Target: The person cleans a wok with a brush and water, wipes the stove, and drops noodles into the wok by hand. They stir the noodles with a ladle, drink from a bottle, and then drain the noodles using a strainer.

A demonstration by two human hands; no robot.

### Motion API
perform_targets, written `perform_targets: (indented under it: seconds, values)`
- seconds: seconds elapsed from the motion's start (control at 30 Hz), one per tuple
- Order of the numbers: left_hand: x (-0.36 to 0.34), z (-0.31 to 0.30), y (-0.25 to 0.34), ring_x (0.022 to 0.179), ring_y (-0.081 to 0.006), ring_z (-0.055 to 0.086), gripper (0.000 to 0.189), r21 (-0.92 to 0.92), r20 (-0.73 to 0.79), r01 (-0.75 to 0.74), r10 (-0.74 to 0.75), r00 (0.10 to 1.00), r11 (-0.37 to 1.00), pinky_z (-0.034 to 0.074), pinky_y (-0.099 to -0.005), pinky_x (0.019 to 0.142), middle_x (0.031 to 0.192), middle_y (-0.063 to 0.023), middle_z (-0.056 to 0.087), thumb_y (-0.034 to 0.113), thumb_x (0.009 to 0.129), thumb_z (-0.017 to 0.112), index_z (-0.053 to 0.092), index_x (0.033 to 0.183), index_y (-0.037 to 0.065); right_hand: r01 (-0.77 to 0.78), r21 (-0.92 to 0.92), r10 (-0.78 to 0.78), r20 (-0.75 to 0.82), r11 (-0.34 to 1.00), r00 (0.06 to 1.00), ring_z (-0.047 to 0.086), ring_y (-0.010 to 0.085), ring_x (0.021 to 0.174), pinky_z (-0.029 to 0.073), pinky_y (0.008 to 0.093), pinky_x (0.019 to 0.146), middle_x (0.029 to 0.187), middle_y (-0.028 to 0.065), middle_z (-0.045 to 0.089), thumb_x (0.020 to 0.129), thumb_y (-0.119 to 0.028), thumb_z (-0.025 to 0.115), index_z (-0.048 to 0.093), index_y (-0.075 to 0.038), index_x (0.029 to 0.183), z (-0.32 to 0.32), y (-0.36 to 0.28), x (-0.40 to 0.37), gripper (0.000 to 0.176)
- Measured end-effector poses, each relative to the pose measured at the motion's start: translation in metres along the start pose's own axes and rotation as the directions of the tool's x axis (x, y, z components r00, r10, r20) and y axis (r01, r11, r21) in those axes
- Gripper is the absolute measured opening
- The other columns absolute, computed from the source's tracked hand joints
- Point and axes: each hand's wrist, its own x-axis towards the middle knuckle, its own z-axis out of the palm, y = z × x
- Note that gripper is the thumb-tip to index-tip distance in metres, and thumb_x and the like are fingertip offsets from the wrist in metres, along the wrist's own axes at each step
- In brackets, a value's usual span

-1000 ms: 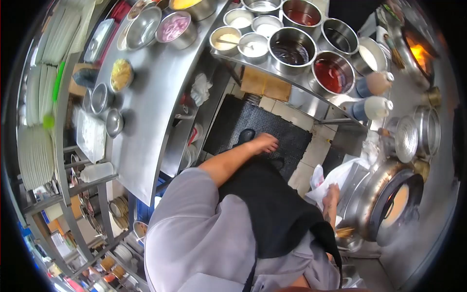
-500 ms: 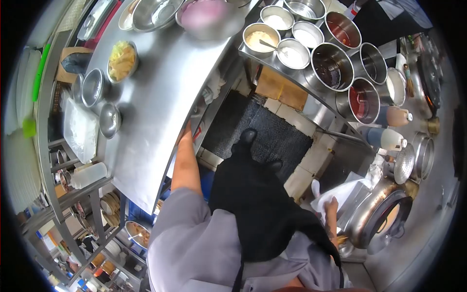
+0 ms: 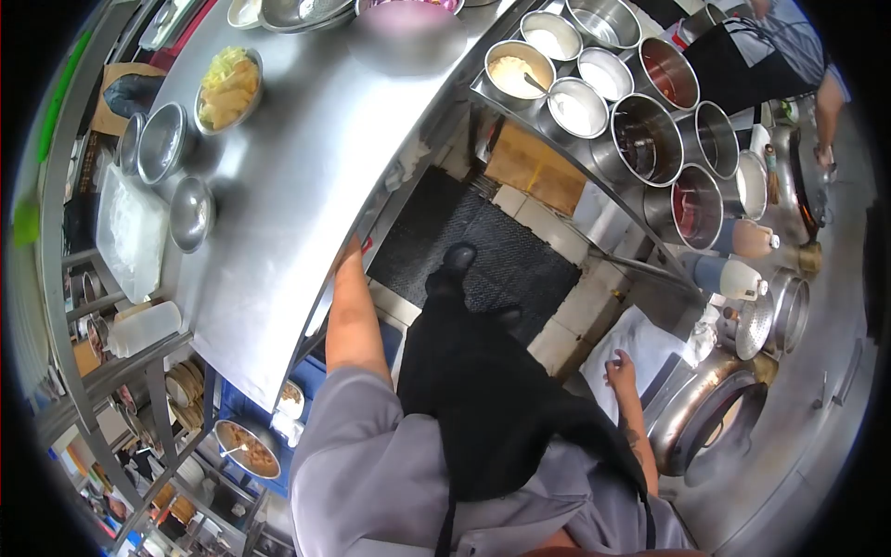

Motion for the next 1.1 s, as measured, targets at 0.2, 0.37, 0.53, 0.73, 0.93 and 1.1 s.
perform_targets:
  seconds: [0.2,0.37,0.53,0.73,0.93,1.1]
  values:
    - [0.001,-0.001,0.012,0.131,-0.0296,0.035,0.054,-0.026,0.013,-0.025,0.026,1.000,0.999,0.021,-0.0452,0.112,0.140,-0.0094,0.043,0.042,0.096,0.042,0.048,0.131,0.001,0.107,-0.060,-0.110,-0.053,0.992,0.992,0.062,0.0186,0.053,0.050,0.0295,0.045,0.087,0.0149,0.063,0.082,-0.009,0.060,0.048,0.001,0.127,0.000,0.010,-0.010,0.048]
    - [-0.010,-0.027,0.271,0.120,-0.0269,0.046,0.052,0.277,0.211,0.629,-0.684,0.698,0.727,0.033,-0.0395,0.106,0.131,-0.0121,0.052,0.034,0.090,0.059,0.051,0.128,-0.001,0.290,-0.228,-0.325,-0.136,0.929,0.936,0.061,0.0183,0.055,0.050,0.0307,0.055,0.090,0.0154,0.064,0.079,-0.010,0.064,0.050,0.000,0.125,-0.002,0.007,-0.025,0.049]
    - [-0.058,0.010,0.197,0.089,-0.0202,0.062,0.056,-0.346,0.137,0.438,-0.417,0.899,0.830,0.049,-0.0327,0.080,0.103,-0.0116,0.064,0.024,0.067,0.084,0.060,0.109,-0.003,0.364,-0.167,-0.393,-0.209,0.916,0.895,0.059,0.0189,0.055,0.050,0.0305,0.058,0.096,0.0160,0.063,0.077,-0.008,0.066,0.051,-0.002,0.125,0.001,-0.023,-0.034,0.051]
    - [-0.115,0.027,0.276,0.092,-0.0173,0.061,0.050,-0.298,0.465,0.486,-0.320,0.825,0.822,0.049,-0.0313,0.082,0.105,-0.0087,0.062,0.015,0.070,0.082,0.055,0.110,0.002,0.651,-0.118,-0.661,-0.124,0.750,0.740,0.059,0.0289,0.091,0.051,0.0335,0.072,0.112,0.0197,0.056,0.073,-0.007,0.071,0.049,-0.001,0.127,0.001,-0.112,-0.056,0.059]
    - [-0.173,0.037,0.422,0.100,-0.0199,0.060,0.068,-0.478,0.741,0.236,0.245,0.626,0.846,0.048,-0.0331,0.090,0.111,-0.0126,0.060,0.018,0.064,0.086,0.046,0.116,-0.002,0.819,-0.005,-0.819,0.019,0.573,0.573,0.040,0.0376,0.127,0.033,0.0397,0.107,0.135,0.0250,0.041,0.068,-0.017,0.080,0.025,0.001,0.141,-0.011,-0.239,-0.109,0.093]
    - [-0.202,0.030,0.535,0.108,-0.0268,0.058,0.085,-0.570,0.747,-0.019,0.527,0.406,0.822,0.044,-0.0349,0.093,0.115,-0.0176,0.058,0.028,0.062,0.086,0.037,0.124,-0.005,0.835,0.253,-0.782,-0.297,0.489,0.548,0.051,0.0273,0.119,0.039,0.0367,0.101,0.129,0.0195,0.049,0.062,-0.020,0.084,0.025,0.001,0.140,-0.035,-0.240,-0.123,0.100]
